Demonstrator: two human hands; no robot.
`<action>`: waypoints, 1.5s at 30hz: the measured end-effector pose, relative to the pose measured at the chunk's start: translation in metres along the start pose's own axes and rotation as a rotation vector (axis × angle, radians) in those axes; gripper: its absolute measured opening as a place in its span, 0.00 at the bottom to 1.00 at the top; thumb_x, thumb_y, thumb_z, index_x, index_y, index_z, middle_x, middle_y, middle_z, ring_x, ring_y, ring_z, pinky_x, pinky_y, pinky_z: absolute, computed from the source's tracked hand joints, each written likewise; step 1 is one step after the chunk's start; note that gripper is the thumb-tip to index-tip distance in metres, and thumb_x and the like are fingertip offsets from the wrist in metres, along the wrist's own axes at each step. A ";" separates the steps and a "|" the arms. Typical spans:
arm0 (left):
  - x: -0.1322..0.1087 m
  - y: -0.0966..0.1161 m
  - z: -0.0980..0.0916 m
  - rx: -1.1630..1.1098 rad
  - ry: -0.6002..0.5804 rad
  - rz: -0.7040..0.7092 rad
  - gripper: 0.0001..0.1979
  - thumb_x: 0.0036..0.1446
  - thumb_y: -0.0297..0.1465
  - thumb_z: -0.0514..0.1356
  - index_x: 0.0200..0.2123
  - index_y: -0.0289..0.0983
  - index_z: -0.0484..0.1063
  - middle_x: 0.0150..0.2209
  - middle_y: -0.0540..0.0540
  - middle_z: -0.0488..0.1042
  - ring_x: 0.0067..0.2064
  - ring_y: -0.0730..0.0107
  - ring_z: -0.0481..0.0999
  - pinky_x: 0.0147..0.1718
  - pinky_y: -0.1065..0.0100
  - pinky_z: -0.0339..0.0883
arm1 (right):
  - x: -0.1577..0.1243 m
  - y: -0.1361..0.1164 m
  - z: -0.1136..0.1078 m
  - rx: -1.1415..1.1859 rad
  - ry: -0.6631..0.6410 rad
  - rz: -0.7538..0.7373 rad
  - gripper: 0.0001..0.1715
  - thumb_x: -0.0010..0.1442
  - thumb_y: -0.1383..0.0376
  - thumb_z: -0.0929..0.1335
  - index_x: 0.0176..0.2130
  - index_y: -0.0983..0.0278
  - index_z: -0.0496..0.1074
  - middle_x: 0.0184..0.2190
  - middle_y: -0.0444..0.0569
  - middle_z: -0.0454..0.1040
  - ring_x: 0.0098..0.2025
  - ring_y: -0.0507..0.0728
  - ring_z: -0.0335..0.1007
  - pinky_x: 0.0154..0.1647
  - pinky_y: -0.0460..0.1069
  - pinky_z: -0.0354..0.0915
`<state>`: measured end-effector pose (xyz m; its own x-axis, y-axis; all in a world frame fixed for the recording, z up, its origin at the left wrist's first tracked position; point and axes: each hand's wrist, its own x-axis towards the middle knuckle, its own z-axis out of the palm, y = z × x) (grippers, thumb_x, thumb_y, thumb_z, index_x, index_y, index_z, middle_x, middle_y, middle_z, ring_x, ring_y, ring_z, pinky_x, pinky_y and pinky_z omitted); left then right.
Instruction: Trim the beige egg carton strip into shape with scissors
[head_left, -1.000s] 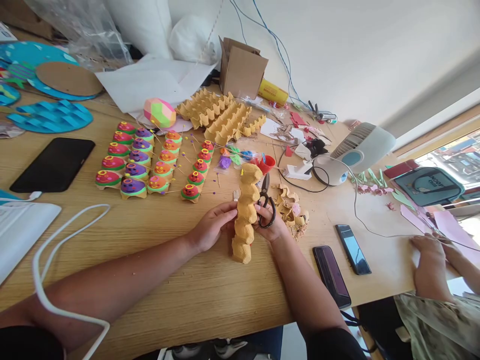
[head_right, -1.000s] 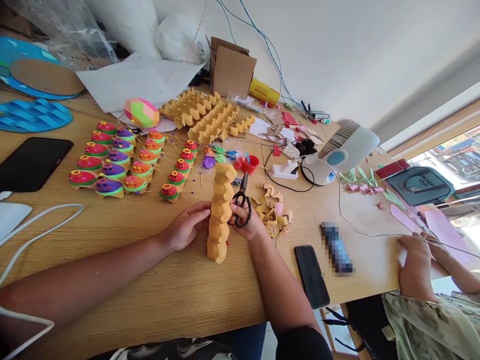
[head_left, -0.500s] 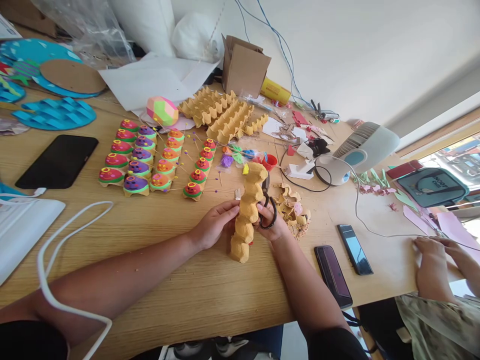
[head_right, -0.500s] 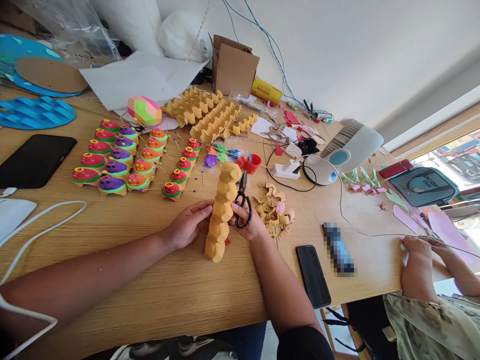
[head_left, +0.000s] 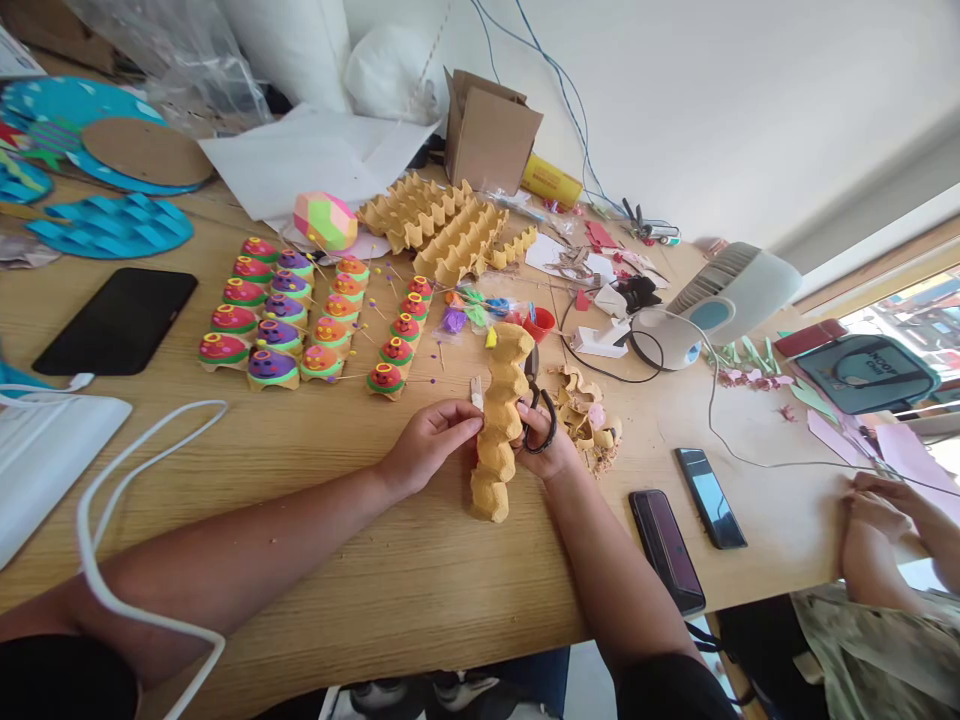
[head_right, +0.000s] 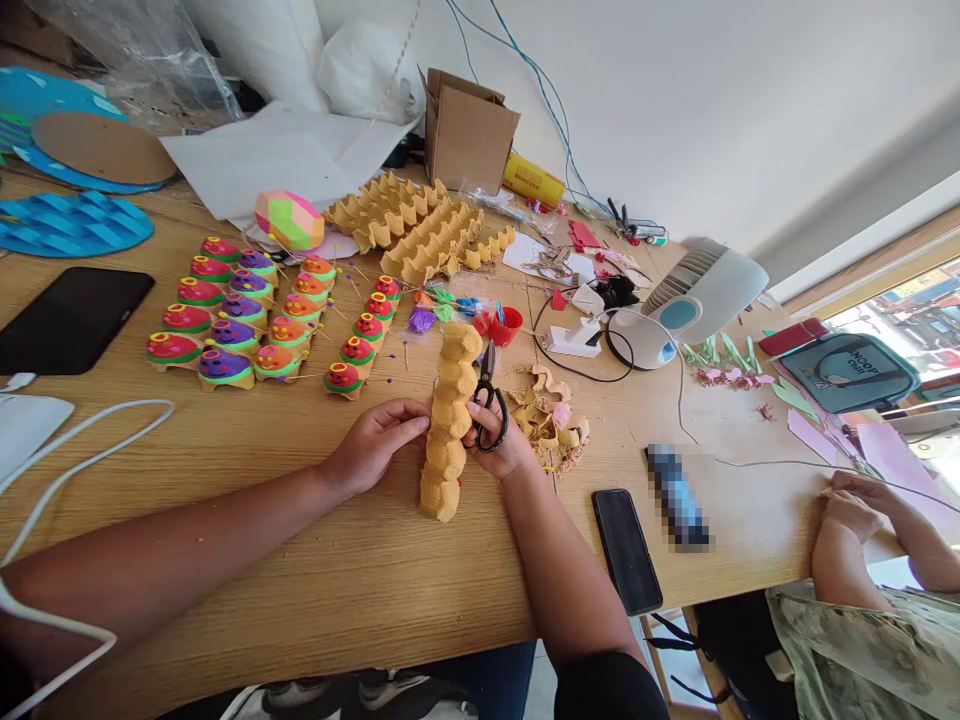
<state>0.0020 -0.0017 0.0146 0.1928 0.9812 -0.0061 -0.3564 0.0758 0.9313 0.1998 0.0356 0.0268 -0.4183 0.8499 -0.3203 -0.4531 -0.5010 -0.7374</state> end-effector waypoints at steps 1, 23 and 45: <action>0.000 0.001 0.000 0.000 0.002 -0.002 0.15 0.57 0.44 0.72 0.36 0.37 0.82 0.36 0.45 0.82 0.41 0.62 0.78 0.44 0.64 0.72 | 0.000 0.000 0.000 0.005 0.002 0.001 0.23 0.46 0.59 0.84 0.32 0.64 0.72 0.22 0.37 0.67 0.20 0.43 0.53 0.17 0.37 0.56; 0.003 -0.001 0.003 -0.066 0.056 -0.094 0.16 0.51 0.44 0.74 0.31 0.36 0.82 0.32 0.45 0.82 0.35 0.63 0.78 0.38 0.63 0.73 | 0.001 0.001 -0.001 -0.037 0.017 -0.018 0.24 0.47 0.58 0.84 0.34 0.64 0.72 0.23 0.36 0.69 0.19 0.42 0.57 0.18 0.37 0.58; 0.004 -0.003 0.001 0.010 0.158 -0.025 0.19 0.56 0.47 0.70 0.28 0.38 0.75 0.29 0.49 0.76 0.34 0.66 0.74 0.36 0.66 0.72 | 0.002 -0.001 -0.005 0.082 0.062 -0.032 0.26 0.44 0.61 0.85 0.32 0.62 0.69 0.23 0.35 0.69 0.20 0.42 0.56 0.18 0.36 0.60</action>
<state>0.0052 0.0022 0.0121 0.0549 0.9948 -0.0855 -0.3441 0.0992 0.9337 0.2035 0.0388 0.0233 -0.3545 0.8727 -0.3356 -0.5294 -0.4832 -0.6973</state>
